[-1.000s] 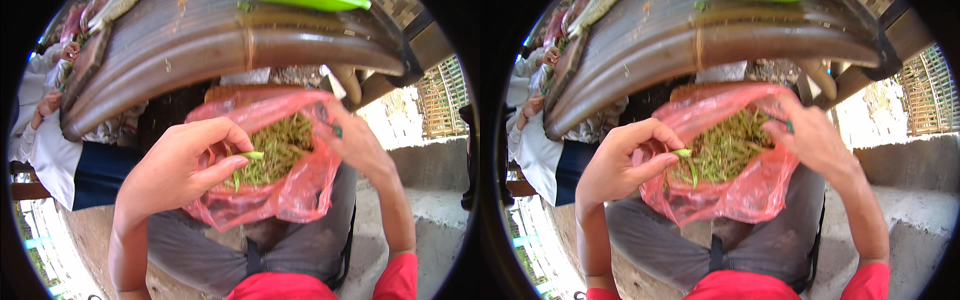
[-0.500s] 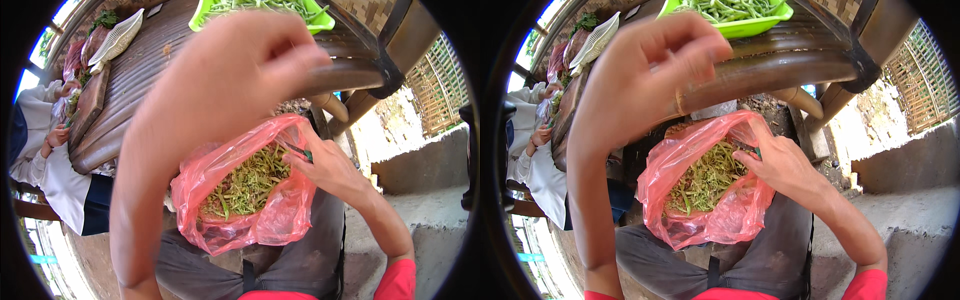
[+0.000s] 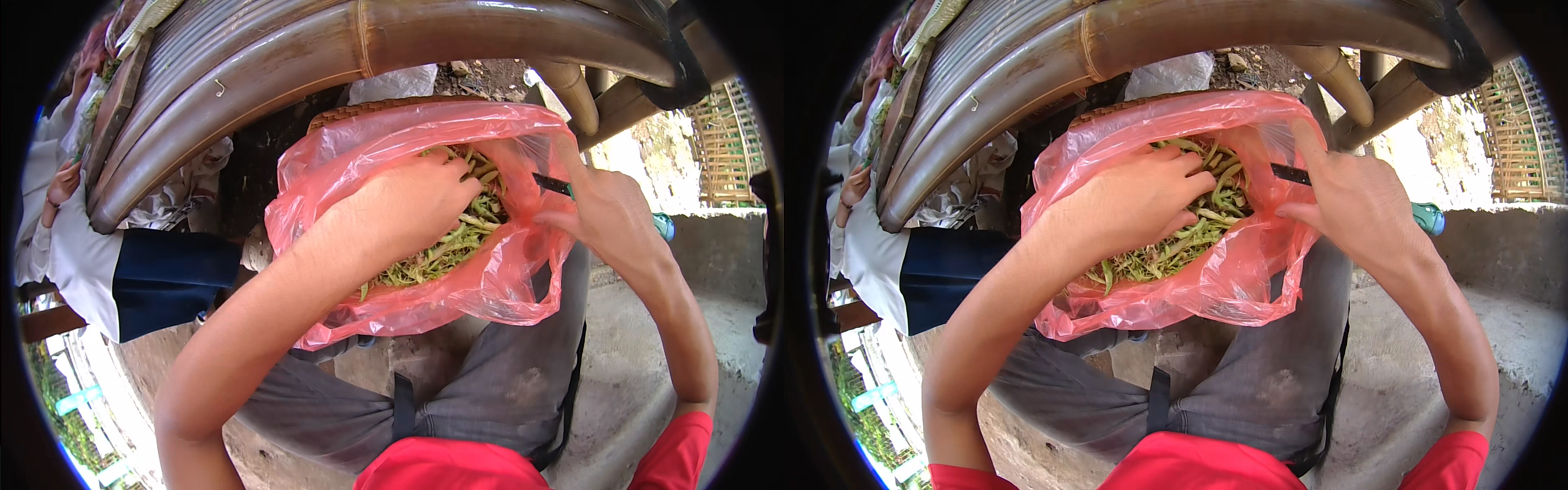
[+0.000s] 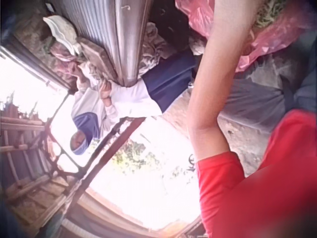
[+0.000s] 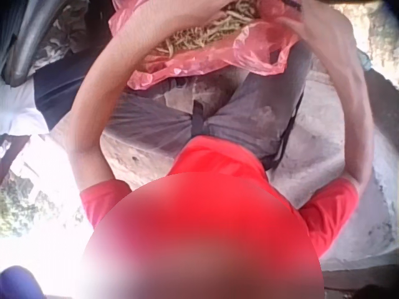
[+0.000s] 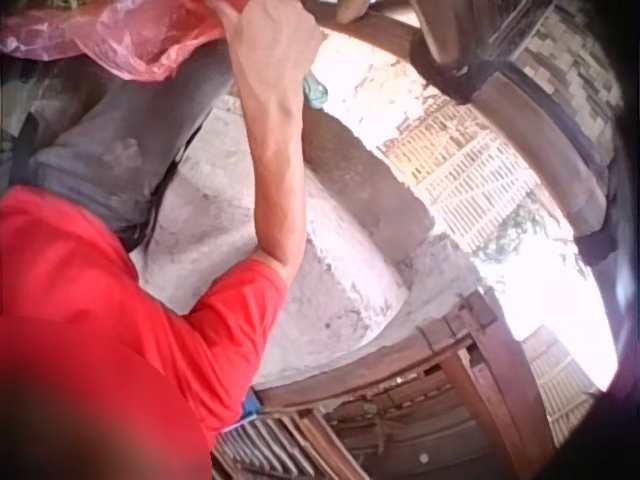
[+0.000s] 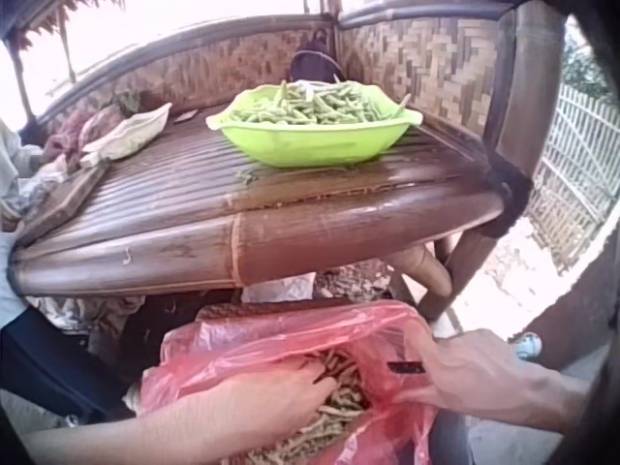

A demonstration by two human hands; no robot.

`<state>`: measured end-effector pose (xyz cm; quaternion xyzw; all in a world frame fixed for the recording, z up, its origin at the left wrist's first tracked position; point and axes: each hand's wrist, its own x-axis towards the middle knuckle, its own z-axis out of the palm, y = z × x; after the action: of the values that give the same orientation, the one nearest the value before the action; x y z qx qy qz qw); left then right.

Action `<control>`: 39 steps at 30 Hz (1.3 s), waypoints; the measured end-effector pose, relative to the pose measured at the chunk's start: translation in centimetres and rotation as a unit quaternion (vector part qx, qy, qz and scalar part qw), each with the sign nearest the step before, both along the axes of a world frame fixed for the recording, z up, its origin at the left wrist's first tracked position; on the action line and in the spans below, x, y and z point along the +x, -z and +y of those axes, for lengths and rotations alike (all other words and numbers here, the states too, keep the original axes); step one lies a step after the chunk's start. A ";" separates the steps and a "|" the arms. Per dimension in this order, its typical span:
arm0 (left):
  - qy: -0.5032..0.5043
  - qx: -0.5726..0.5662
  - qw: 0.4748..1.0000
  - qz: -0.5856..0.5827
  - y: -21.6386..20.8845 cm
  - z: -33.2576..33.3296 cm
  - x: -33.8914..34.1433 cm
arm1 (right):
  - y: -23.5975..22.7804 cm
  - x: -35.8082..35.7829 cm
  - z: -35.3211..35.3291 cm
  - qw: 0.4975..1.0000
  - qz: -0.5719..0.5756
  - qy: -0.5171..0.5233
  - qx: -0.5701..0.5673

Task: The person sits and repeatedly picks green beans from a red plastic bag, trims the ends with a small knife, and places the trimmed beans into a green tray on a bamboo table. The person works one bean at a time, discarding trimmings into the bag.

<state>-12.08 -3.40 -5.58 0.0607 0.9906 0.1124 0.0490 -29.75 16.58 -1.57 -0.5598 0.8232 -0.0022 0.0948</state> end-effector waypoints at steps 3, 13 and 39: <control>0.002 -0.019 0.999 -0.049 -1.5 -0.7 1.9 | 0.2 -0.2 0.3 1.000 0.003 -0.006 -0.028; -0.108 0.015 0.994 0.020 -1.0 0.1 -0.6 | -0.9 1.2 0.4 1.000 0.003 -0.022 -0.018; -0.375 0.759 0.511 0.149 -6.3 5.5 9.7 | -5.9 7.7 -4.0 0.342 -0.828 0.309 -0.318</control>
<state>-2.38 2.13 0.72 -0.2863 0.4512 0.8186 -0.2104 -22.02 12.53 4.35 0.0348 0.3753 -0.7557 0.5356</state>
